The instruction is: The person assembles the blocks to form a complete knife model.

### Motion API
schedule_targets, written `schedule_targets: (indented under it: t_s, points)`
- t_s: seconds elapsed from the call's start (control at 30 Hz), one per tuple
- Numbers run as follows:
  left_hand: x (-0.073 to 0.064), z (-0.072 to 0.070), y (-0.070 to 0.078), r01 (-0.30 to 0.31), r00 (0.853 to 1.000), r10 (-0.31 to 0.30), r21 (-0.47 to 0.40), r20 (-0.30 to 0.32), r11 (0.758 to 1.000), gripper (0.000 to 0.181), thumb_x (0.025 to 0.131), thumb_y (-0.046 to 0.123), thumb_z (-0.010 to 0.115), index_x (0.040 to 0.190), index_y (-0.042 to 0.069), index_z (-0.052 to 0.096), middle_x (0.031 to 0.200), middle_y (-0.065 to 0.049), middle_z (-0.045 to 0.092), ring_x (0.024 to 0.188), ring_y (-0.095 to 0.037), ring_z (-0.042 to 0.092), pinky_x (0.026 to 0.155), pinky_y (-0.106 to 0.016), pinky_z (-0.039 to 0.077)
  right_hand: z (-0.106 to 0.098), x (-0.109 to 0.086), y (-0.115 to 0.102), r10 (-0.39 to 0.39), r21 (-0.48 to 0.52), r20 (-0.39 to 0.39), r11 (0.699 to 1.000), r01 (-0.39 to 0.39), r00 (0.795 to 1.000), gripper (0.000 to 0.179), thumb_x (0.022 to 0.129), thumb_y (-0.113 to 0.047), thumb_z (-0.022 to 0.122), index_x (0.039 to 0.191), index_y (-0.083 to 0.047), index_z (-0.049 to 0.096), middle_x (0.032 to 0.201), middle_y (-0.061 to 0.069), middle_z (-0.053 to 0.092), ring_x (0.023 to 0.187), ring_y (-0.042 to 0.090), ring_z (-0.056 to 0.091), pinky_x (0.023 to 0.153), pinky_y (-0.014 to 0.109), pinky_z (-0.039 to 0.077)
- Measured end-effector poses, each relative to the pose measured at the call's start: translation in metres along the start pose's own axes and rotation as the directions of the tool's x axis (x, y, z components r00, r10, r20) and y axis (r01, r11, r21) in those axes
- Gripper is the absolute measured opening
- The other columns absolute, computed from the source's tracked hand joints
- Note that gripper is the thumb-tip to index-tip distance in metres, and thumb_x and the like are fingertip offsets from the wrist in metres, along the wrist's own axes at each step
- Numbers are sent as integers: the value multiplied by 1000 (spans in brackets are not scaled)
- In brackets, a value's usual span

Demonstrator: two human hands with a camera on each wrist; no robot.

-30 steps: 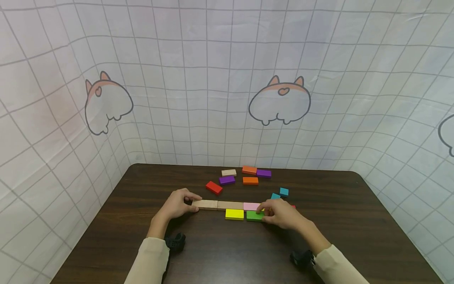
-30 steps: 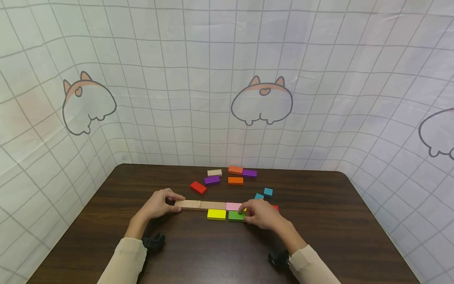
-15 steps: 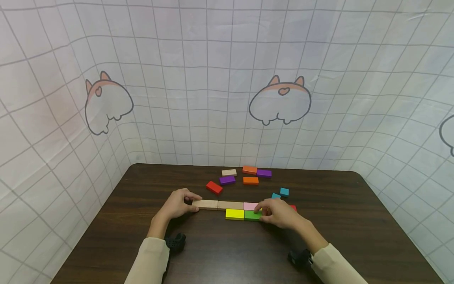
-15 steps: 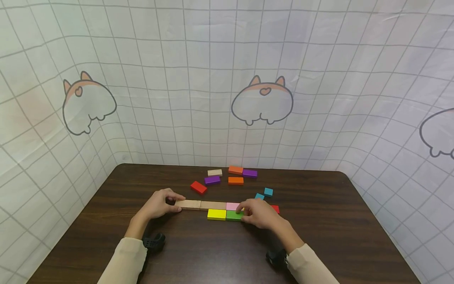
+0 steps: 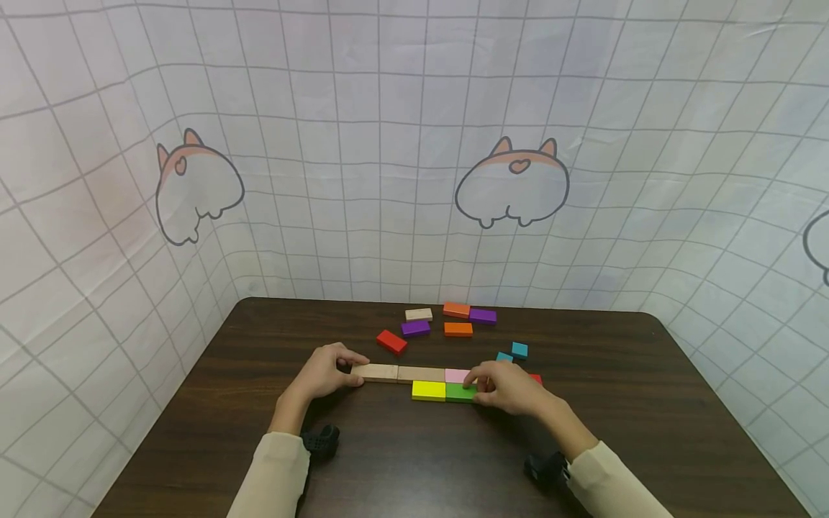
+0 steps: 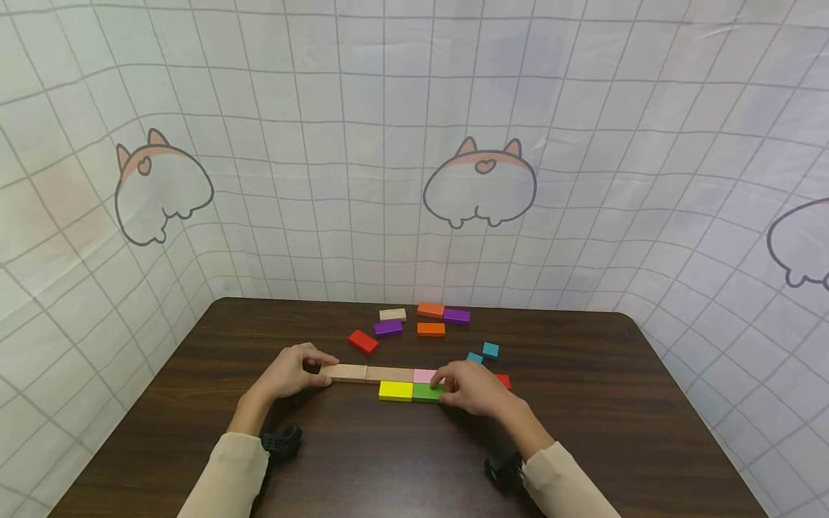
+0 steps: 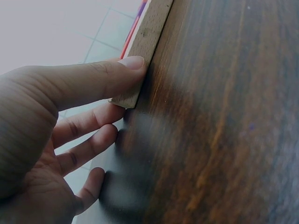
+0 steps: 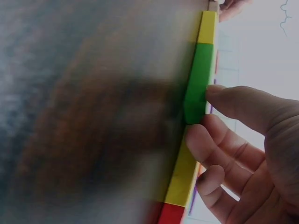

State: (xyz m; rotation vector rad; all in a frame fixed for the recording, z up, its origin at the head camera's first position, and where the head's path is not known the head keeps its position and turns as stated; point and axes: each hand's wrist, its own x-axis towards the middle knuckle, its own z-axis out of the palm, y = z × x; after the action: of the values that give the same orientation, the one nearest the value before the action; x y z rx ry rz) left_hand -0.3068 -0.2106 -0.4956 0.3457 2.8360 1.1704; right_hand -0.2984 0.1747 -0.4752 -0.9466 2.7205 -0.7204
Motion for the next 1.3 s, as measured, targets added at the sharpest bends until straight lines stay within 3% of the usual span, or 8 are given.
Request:
schedule_targets:
  t_s: [0.4,0.53,0.8,1.03,1.3]
  points:
    - [1,0,-2,16,1000,-16,8,2,1000,28,80,18,88,107,23,82,97,1,65,90,-21,51,78,-34,42,-27,24,3,-32,86,6,996,31,999,19,94,-13,74,112,-8,74,81,-4,66,71,9,56,66,24,50]
    - [1,0,-1,26,1000,-26,9,5,1000,28,80,17,88,107,25,82,97,2,65,90,-20,50,78,-34,42,-34,42,7,33,89,11,995,-33,999,26,94,-13,74,118,-6,72,88,-1,67,75,14,58,69,29,52]
    - [2,1,-4,29,1000,-29,13,4,999,28,80,17,88,106,25,82,97,2,66,89,-19,49,78,-34,42,-38,73,28,150,83,-61,986,-144,987,40,93,-15,76,131,-9,67,119,15,68,97,24,64,86,43,57]
    - [2,2,-3,25,1000,-25,13,0,1000,28,80,17,89,106,26,82,96,3,66,89,-18,50,78,-34,43,-33,88,47,196,85,-81,978,-189,977,40,92,-15,77,131,-11,67,125,16,64,115,33,57,102,53,49]
    - [2,2,-3,31,999,-31,14,-7,999,28,79,17,89,105,25,83,95,2,65,88,-19,50,77,-33,42,-29,95,53,216,91,-83,974,-208,973,40,92,-13,77,130,-9,67,126,18,62,118,34,55,107,54,45]
